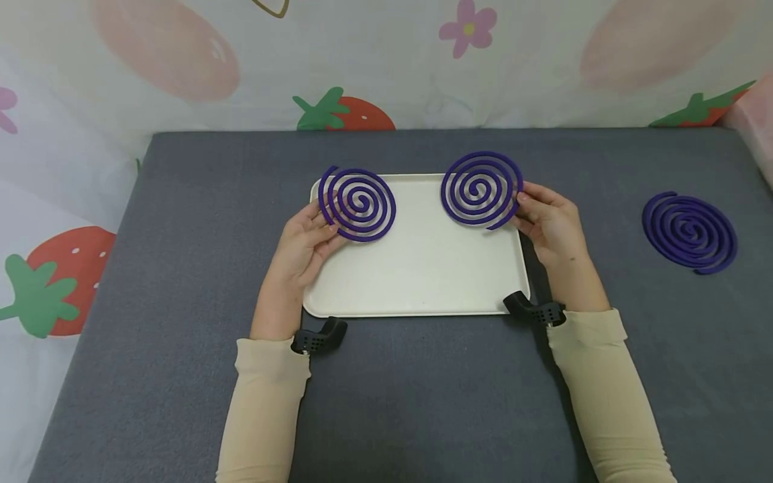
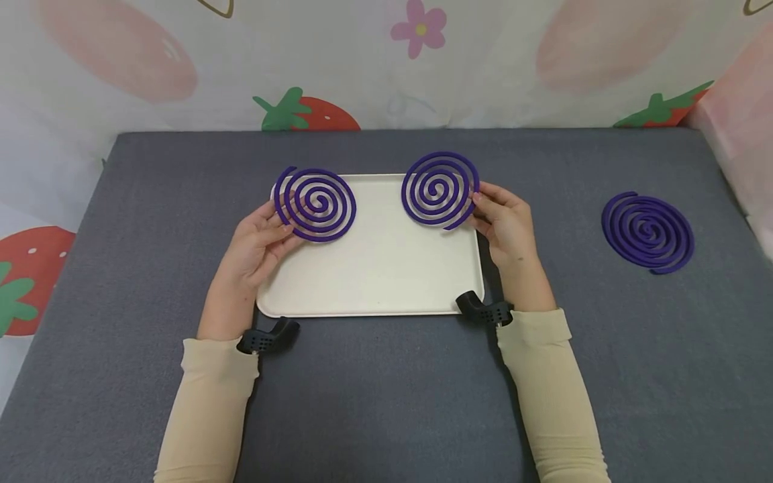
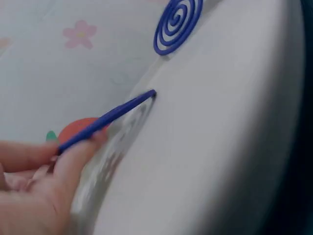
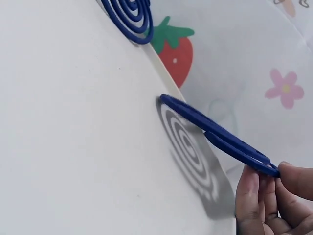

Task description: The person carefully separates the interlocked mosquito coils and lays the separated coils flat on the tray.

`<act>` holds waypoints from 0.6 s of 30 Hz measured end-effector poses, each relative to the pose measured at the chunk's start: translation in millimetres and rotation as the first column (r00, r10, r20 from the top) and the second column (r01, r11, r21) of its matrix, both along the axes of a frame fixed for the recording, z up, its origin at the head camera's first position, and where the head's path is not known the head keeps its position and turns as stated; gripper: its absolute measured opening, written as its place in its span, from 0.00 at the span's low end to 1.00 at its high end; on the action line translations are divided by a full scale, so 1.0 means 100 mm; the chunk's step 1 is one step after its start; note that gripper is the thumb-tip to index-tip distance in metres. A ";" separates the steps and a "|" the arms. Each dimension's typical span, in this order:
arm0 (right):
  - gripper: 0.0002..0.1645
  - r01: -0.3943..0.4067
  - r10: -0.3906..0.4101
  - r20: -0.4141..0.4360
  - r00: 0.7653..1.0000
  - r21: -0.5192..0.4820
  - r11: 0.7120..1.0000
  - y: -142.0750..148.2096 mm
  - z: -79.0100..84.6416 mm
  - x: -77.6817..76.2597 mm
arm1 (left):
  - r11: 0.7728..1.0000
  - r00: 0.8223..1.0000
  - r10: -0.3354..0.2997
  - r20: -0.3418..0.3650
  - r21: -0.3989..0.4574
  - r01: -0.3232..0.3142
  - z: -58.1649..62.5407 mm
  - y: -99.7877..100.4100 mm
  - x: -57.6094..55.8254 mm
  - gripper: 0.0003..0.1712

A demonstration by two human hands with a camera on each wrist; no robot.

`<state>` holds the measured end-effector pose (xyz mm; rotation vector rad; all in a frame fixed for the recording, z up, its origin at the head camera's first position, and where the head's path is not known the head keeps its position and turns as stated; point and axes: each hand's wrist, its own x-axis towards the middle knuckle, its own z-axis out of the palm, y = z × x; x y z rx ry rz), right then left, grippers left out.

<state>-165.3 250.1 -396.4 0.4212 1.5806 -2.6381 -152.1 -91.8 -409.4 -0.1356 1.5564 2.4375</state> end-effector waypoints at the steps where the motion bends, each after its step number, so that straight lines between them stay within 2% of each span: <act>1: 0.07 -0.005 0.005 0.005 1.000 0.018 1.000 0.00 0.00 0.00 | 0.998 1.000 0.017 0.005 -0.058 -0.016 0.00 0.01 0.00 0.29; 5: 0.09 -0.018 0.017 0.016 1.000 0.080 0.997 0.03 -0.01 -0.01 | 0.957 0.995 0.102 0.016 -0.275 -0.094 0.01 0.11 -0.01 0.24; 8: 0.10 -0.012 0.010 0.017 1.000 0.146 0.989 0.04 -0.02 -0.02 | 0.935 0.988 0.154 -0.002 -0.323 -0.146 0.02 0.17 0.00 0.23; 11: 0.11 -0.004 0.002 0.009 1.000 0.186 0.982 0.04 -0.03 -0.02 | 0.923 0.982 0.190 -0.017 -0.338 -0.185 0.02 0.20 0.01 0.22; 18: 0.10 0.006 -0.006 -0.002 1.000 0.182 0.983 0.03 -0.03 -0.02 | 0.875 0.985 0.170 0.007 -0.461 -0.148 0.02 0.22 0.02 0.24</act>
